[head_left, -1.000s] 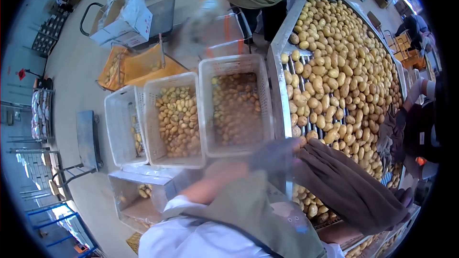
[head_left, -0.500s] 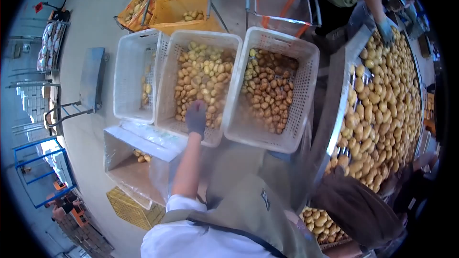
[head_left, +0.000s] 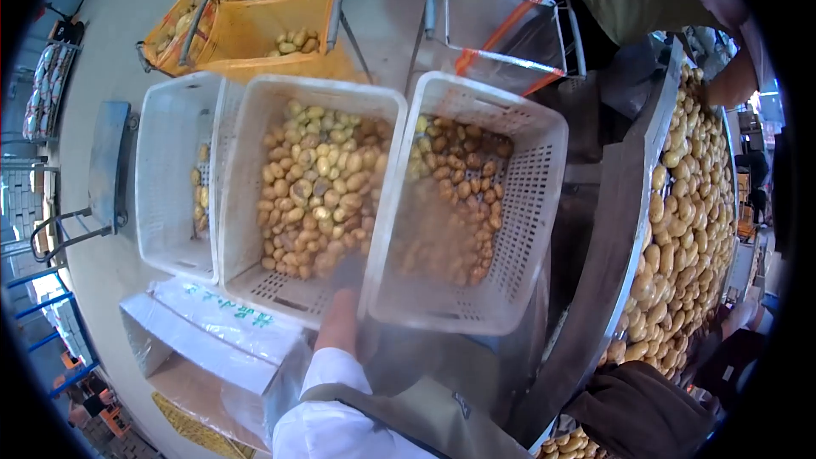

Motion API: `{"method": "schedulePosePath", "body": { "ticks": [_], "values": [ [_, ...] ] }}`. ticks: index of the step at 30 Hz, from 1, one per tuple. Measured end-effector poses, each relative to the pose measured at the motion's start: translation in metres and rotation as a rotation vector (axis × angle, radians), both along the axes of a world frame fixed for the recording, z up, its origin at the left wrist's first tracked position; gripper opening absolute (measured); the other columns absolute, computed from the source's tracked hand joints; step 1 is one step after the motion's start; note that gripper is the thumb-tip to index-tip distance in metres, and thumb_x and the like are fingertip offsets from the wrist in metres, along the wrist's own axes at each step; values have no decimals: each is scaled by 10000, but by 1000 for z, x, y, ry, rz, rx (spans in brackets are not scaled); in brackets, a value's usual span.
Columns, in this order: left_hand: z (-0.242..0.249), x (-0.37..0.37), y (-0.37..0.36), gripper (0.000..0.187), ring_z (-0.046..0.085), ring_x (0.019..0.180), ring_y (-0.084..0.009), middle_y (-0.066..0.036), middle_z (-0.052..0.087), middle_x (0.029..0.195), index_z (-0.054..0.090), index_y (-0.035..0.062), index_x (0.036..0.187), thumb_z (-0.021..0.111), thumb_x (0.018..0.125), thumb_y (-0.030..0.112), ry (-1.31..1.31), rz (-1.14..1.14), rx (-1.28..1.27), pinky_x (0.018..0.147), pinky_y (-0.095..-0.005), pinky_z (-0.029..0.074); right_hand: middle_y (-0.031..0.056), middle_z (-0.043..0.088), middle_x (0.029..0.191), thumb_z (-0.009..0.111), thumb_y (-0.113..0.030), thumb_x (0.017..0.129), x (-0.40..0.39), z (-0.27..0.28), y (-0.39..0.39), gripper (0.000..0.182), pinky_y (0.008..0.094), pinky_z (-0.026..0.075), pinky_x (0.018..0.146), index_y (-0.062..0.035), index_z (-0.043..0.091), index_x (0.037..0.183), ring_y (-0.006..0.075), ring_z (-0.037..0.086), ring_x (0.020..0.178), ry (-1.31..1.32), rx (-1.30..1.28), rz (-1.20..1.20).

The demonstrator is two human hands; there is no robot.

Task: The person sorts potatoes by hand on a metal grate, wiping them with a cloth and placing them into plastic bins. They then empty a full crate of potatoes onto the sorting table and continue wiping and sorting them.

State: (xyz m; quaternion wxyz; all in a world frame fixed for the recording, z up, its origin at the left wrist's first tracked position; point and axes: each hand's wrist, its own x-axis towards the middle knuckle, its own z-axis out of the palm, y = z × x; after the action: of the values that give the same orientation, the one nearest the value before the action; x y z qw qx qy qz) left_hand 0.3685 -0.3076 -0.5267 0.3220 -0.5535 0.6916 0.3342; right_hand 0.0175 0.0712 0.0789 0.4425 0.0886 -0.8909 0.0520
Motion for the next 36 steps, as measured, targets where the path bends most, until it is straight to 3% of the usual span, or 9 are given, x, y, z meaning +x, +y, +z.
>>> {"method": "schedulePosePath", "body": {
  "ticks": [6,12,19,23,25,28,30,34,36],
  "values": [
    [94,6,-6,567,544,1200,-367,-251,510,1342,458,12,1349,602,909,339,415,396,-666,977,-439,440,60,587,972,393,-309,1035,1,-1,-3,331,311,476,676,-40,584,1061,173,559,794,-27,-5,-19],
    [378,-105,-197,463,508,1214,-406,-228,507,1341,477,-11,1342,581,916,135,1111,211,-1259,1043,-443,389,48,581,941,404,-315,1033,13,18,12,322,309,464,652,-51,588,1020,168,549,763,-9,-73,-59],
    [408,-188,-244,436,473,1287,-361,-220,527,1354,530,24,1314,596,928,216,1000,-233,-952,1090,-404,353,34,574,905,418,-322,1030,22,37,69,317,305,451,624,-63,592,974,162,536,727,-63,-182,-259],
    [414,-277,-8,423,583,1050,-182,-68,565,1234,533,31,1282,617,941,267,1283,-66,788,874,-316,488,28,571,890,423,-325,1029,59,36,107,317,304,445,612,-68,594,953,160,531,711,-125,-238,-628],
    [516,-312,129,476,550,1174,-263,-158,493,1366,482,23,1337,595,946,271,929,-1165,203,1001,-378,443,10,587,934,508,-327,984,75,26,116,241,313,447,631,-112,616,974,146,542,797,-289,-884,46],
    [474,-329,237,443,555,1159,-318,-187,525,1306,512,18,1305,585,943,263,1465,-1222,396,1006,-413,430,-8,603,978,592,-329,939,70,33,129,188,322,449,651,-155,638,994,133,554,883,-297,-1415,826],
    [458,-339,275,372,560,1131,-334,-190,583,1201,571,11,1217,575,942,261,848,-1047,1017,952,-437,448,21,606,997,566,-292,955,68,44,142,206,306,455,673,-103,633,996,120,546,893,-211,-1271,962],
    [478,-361,242,234,552,748,-91,-5,617,859,626,30,1099,565,944,195,1411,-1075,496,649,-253,481,77,625,1035,559,-205,945,66,54,177,179,285,461,817,-41,623,982,155,572,956,83,-1087,76],
    [522,-388,233,267,561,756,-107,-13,630,859,648,9,1069,576,937,230,1175,-407,855,684,-249,478,69,638,1026,567,-193,947,45,29,191,161,283,446,875,-56,650,968,155,580,967,118,-1132,-145]
  ]
}}
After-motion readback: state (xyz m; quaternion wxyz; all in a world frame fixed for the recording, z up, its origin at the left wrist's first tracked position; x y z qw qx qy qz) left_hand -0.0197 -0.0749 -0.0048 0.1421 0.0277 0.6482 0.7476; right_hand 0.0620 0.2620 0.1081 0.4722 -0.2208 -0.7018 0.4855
